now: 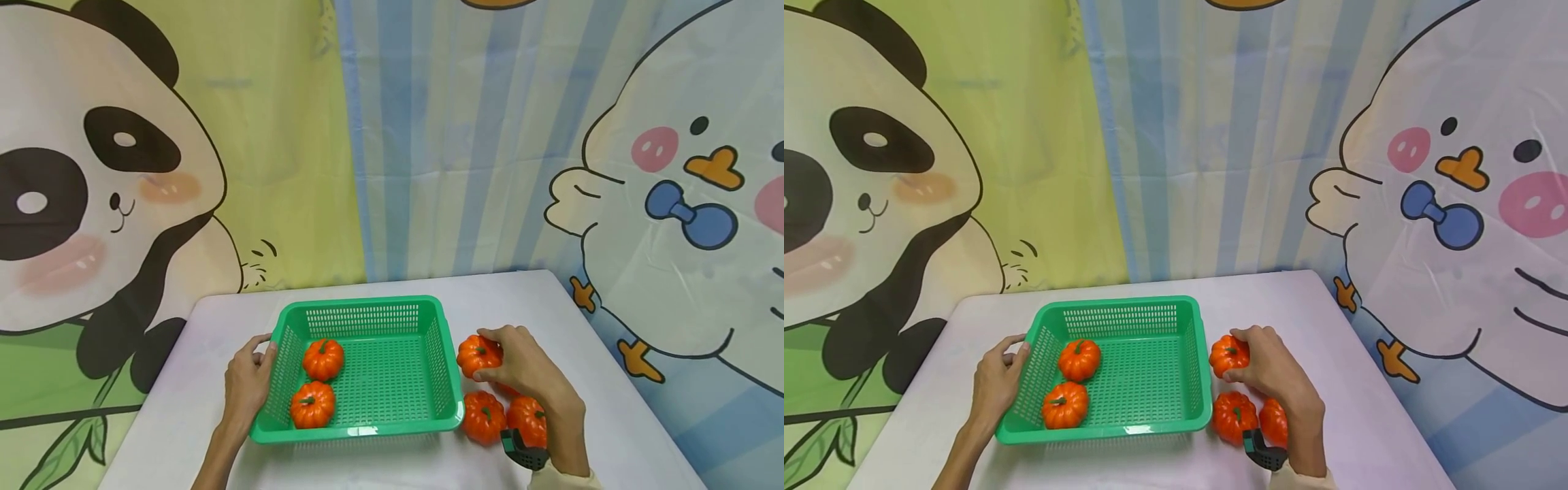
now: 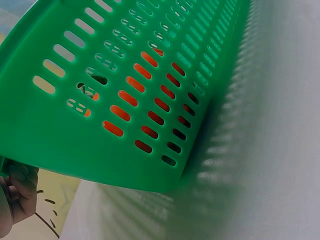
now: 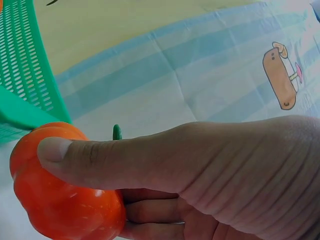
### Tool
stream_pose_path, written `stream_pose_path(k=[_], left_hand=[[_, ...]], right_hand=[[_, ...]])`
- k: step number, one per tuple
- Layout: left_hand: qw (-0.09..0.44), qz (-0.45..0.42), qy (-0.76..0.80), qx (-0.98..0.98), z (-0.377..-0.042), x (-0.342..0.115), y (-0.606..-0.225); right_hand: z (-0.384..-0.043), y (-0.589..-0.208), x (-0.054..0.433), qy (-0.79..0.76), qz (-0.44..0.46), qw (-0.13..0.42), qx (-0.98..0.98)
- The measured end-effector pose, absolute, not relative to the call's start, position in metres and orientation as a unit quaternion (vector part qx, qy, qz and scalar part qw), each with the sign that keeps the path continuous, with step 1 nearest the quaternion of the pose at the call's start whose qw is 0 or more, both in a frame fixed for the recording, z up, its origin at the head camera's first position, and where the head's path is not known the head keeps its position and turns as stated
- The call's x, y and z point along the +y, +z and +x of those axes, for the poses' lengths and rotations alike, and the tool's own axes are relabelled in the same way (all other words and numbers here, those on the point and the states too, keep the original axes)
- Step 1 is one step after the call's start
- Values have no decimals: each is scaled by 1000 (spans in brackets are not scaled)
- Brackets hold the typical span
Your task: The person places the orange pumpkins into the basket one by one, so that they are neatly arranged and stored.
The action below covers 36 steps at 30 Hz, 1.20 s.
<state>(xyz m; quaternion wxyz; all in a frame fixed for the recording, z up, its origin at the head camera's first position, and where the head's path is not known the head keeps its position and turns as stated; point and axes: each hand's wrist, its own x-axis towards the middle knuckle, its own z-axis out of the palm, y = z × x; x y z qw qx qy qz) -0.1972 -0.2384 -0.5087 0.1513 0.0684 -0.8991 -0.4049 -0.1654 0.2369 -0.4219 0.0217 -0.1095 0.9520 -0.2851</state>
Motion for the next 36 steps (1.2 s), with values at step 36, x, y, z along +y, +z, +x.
stream_pose_path(k=[36], left_hand=[[145, 69, -405, -900, -197, -239, -507]], right_hand=[[-153, -389, 222, -265, -135, 15, 955]])
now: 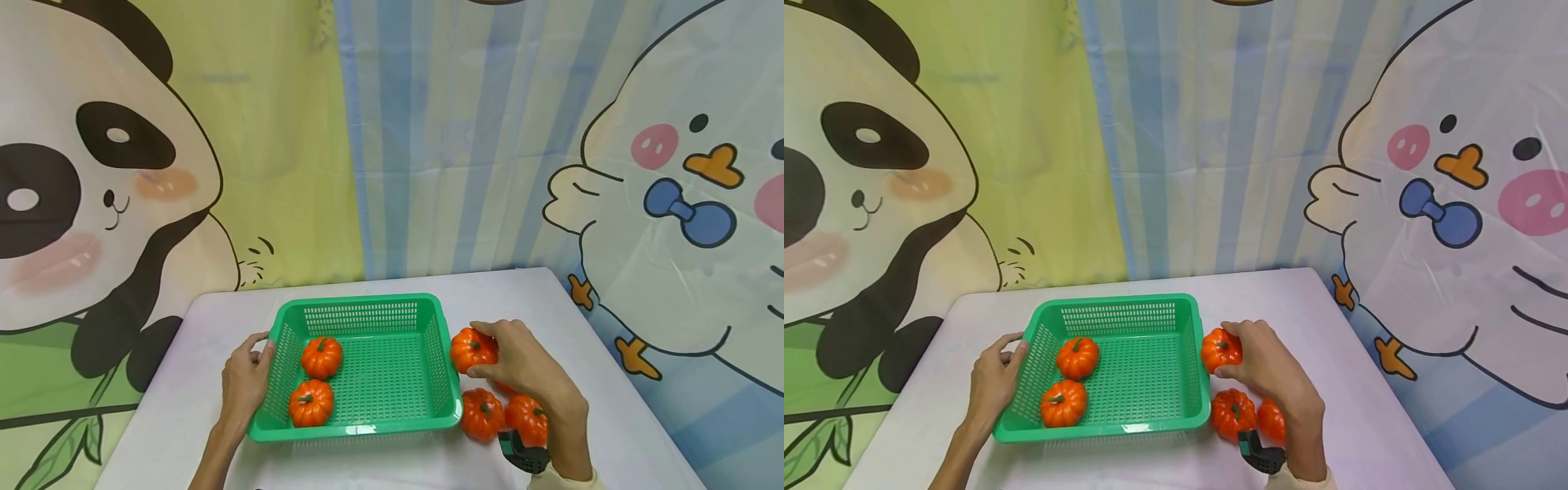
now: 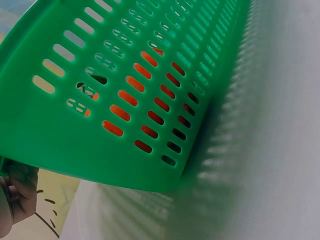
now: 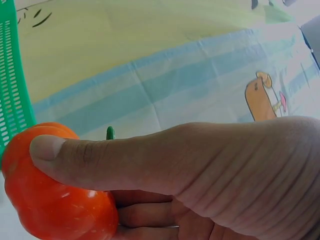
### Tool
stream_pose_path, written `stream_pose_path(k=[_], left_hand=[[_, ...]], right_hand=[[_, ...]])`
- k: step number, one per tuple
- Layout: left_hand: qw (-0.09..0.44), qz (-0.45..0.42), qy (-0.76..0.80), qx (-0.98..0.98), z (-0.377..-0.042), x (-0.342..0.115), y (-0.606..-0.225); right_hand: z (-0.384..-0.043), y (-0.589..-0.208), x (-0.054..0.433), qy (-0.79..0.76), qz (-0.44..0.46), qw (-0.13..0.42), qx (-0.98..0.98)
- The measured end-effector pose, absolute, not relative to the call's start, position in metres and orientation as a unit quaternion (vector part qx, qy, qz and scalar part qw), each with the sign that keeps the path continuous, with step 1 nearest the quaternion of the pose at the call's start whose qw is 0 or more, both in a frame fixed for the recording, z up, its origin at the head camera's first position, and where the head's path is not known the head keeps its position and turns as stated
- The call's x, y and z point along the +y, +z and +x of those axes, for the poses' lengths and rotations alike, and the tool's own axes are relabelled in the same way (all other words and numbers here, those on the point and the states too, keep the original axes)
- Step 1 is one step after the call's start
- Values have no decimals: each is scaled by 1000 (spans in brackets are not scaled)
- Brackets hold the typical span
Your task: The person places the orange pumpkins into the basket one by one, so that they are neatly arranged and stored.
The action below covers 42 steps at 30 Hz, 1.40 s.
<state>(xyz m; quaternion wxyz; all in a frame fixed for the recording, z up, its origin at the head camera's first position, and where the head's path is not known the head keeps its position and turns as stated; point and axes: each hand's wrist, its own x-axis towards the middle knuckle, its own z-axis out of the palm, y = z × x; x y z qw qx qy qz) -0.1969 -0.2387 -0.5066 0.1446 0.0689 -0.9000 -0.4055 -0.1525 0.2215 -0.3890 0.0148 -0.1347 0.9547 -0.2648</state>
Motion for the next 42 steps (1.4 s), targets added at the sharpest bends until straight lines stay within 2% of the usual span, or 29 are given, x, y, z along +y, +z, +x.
stream_pose_path(k=[12, 28, 42], left_hand=[[143, 70, -409, -898, -194, -240, -508], [151, 64, -405, -900, -196, -241, -508], [151, 63, -410, -897, -196, -238, -506]], right_hand=[[-153, -381, 203, -262, -150, 19, 953], [-152, -385, 173, -270, -221, 19, 937], [-155, -397, 148, -292, -264, 54, 918]])
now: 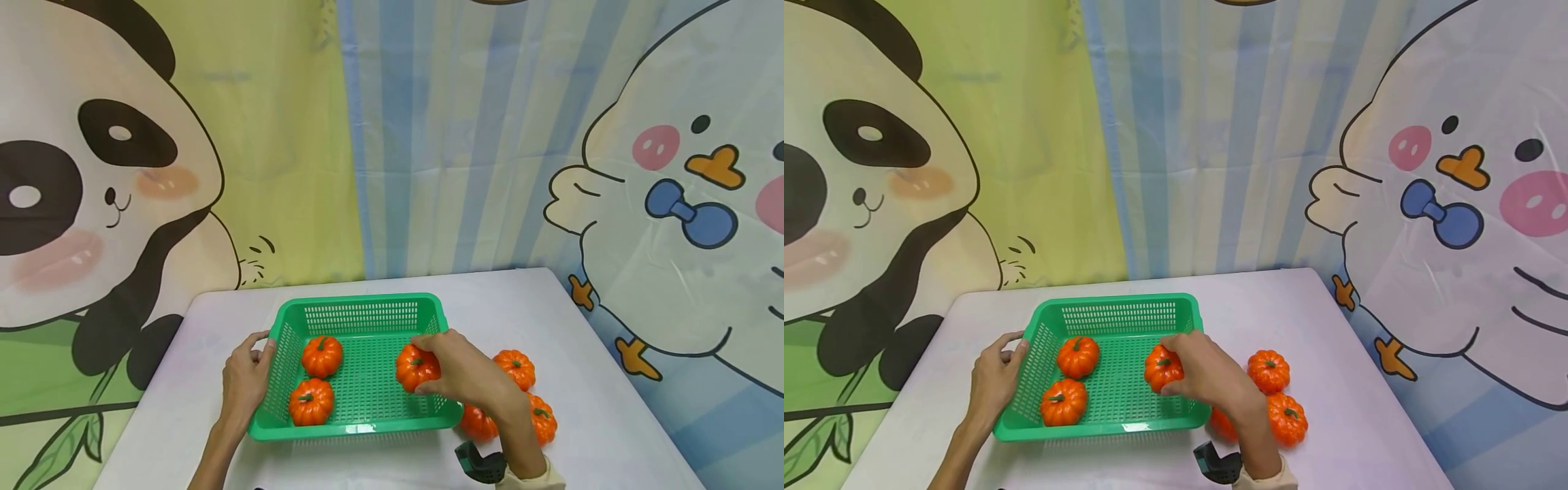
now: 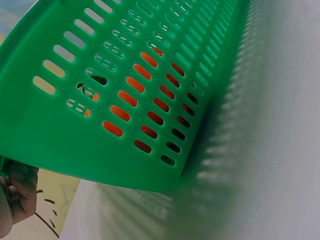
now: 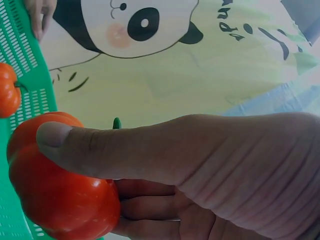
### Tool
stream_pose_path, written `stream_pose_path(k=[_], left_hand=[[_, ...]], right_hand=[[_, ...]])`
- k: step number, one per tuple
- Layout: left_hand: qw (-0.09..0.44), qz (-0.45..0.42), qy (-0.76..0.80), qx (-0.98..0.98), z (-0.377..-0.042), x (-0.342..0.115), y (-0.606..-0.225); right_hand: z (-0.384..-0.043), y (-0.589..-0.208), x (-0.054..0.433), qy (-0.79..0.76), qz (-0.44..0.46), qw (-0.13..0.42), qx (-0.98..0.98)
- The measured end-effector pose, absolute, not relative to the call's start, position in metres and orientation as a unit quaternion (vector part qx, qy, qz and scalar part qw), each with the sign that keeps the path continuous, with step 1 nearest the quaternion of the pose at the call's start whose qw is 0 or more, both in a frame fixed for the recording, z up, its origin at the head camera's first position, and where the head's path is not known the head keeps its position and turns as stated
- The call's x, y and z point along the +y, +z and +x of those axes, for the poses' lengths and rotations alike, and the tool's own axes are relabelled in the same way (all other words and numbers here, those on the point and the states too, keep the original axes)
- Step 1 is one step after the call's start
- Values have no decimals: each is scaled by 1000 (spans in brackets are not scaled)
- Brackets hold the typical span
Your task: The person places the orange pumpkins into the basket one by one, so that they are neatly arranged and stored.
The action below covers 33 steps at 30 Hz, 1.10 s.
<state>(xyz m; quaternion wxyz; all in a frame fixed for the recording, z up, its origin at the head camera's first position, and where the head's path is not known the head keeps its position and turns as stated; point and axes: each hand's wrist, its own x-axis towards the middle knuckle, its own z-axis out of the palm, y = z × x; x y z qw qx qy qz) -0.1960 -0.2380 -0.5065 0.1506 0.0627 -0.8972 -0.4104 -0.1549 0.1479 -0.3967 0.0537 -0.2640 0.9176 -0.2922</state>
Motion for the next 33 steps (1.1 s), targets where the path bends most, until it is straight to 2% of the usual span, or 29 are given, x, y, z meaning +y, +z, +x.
stream_pose_path(k=[9, 33], left_hand=[[147, 66, -413, -896, -196, -238, -508], [151, 66, -411, -897, -196, -239, -509]], right_hand=[[-159, -409, 136, -286, -301, 61, 908], [-159, -429, 100, -239, -313, 72, 916]])
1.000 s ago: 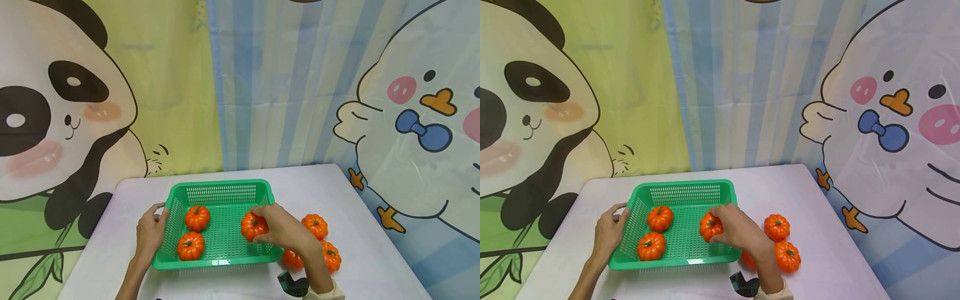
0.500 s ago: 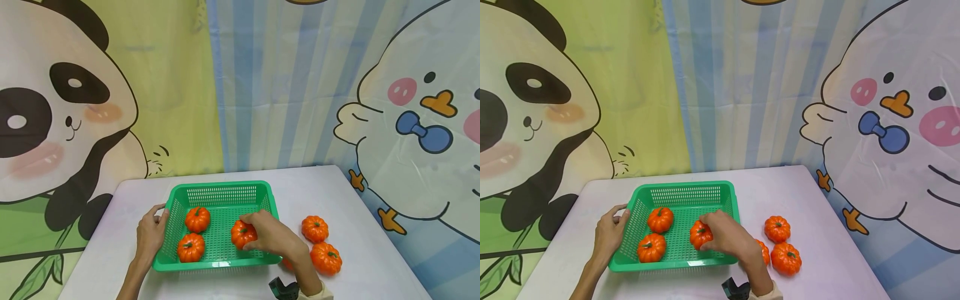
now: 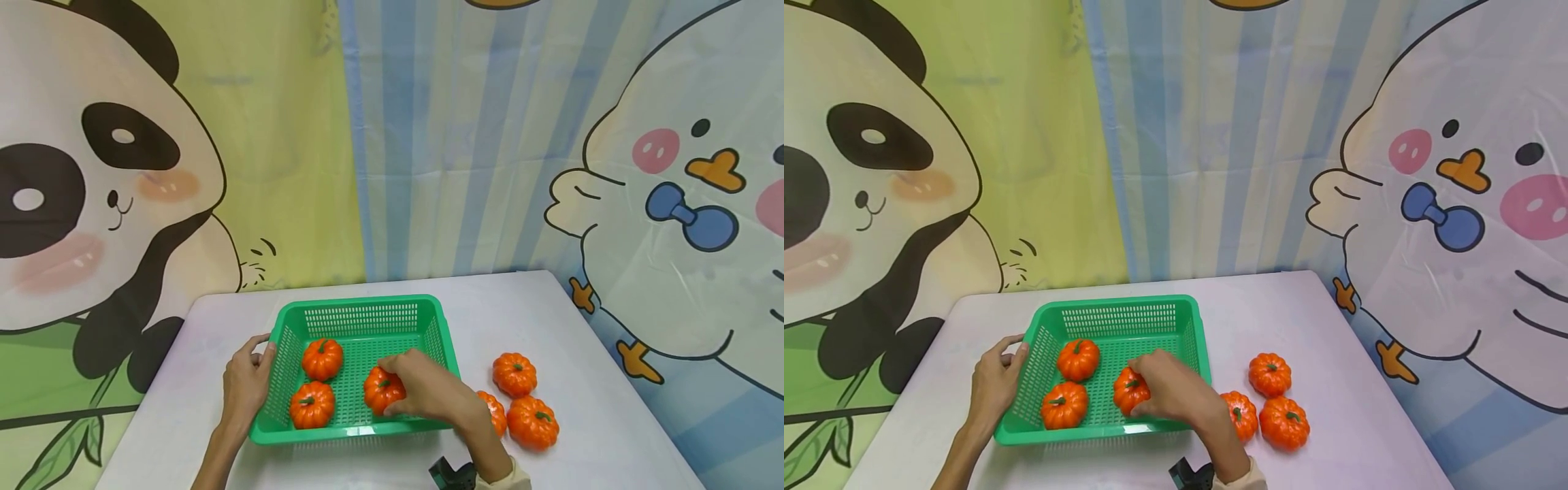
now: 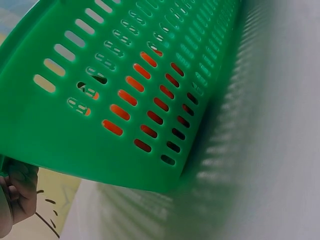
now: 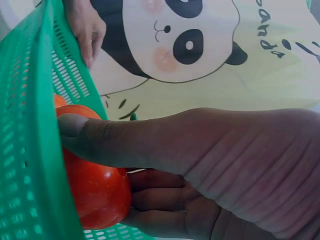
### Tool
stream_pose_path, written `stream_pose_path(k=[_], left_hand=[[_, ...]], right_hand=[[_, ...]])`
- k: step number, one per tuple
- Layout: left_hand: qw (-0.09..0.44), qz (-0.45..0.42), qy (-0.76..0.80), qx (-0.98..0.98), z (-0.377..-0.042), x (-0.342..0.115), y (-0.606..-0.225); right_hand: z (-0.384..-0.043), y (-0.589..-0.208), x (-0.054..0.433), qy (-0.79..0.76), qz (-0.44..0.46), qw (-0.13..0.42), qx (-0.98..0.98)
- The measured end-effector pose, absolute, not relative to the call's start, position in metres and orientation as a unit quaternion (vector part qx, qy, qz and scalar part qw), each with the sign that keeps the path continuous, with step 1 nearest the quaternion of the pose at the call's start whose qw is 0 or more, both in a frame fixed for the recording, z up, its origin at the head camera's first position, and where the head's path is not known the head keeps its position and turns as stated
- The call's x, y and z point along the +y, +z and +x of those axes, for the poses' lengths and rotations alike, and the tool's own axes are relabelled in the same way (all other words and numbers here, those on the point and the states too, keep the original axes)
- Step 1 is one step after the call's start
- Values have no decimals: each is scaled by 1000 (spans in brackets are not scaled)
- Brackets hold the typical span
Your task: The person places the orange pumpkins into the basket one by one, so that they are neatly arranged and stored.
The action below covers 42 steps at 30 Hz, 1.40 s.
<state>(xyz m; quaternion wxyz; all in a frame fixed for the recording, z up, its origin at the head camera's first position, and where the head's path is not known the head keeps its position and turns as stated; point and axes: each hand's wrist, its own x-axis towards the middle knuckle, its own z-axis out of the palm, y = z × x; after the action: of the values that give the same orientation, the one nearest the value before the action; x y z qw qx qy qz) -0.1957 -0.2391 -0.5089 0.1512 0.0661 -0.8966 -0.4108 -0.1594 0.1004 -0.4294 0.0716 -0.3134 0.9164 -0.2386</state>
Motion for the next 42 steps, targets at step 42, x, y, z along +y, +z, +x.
stream_pose_path(k=[42], left_hand=[[146, 61, -417, -895, -196, -241, -509]], right_hand=[[-178, -475, 59, -207, -378, 65, 900]])
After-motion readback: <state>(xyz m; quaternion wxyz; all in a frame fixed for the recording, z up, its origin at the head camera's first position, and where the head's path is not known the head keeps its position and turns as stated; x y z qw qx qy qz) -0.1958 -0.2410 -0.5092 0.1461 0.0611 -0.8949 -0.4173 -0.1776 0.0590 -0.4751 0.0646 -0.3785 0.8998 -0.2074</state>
